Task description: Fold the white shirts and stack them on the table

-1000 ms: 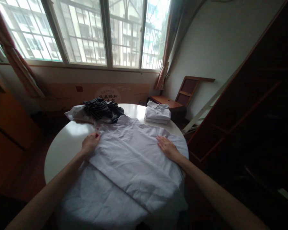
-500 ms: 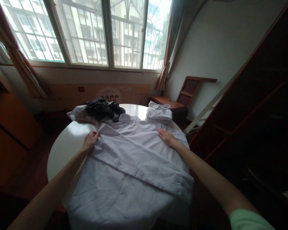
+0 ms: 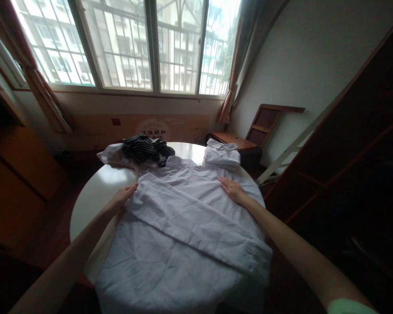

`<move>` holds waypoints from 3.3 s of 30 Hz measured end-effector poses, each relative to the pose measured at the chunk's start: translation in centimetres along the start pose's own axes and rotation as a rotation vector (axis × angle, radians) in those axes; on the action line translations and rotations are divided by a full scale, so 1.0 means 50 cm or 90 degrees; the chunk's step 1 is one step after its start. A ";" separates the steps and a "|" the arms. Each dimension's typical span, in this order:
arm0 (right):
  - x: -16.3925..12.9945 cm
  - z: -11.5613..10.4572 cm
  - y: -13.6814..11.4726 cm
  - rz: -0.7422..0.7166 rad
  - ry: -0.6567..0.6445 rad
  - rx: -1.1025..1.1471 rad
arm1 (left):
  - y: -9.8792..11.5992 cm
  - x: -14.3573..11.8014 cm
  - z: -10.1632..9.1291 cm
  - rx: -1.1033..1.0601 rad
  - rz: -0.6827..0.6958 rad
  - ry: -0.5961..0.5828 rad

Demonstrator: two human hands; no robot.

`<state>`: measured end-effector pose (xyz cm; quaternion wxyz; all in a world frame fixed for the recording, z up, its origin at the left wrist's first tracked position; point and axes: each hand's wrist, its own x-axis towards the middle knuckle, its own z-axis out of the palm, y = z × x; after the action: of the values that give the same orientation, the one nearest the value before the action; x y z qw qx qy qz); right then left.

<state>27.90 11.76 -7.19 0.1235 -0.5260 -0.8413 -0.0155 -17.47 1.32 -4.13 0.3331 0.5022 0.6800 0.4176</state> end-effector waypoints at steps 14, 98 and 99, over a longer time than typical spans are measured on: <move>-0.001 -0.006 -0.008 0.017 -0.004 0.000 | -0.015 -0.041 -0.016 0.062 0.036 -0.040; -0.324 -0.199 -0.127 0.287 -0.382 0.825 | 0.033 0.039 0.039 0.215 -0.005 -0.022; -0.327 -0.195 -0.128 0.286 -0.385 0.820 | 0.032 0.042 0.043 0.182 -0.006 -0.012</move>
<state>30.89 -7.01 -0.76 0.1708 -0.4899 -0.5537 0.6513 -15.52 4.06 -3.69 0.2666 0.5454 0.7317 0.3099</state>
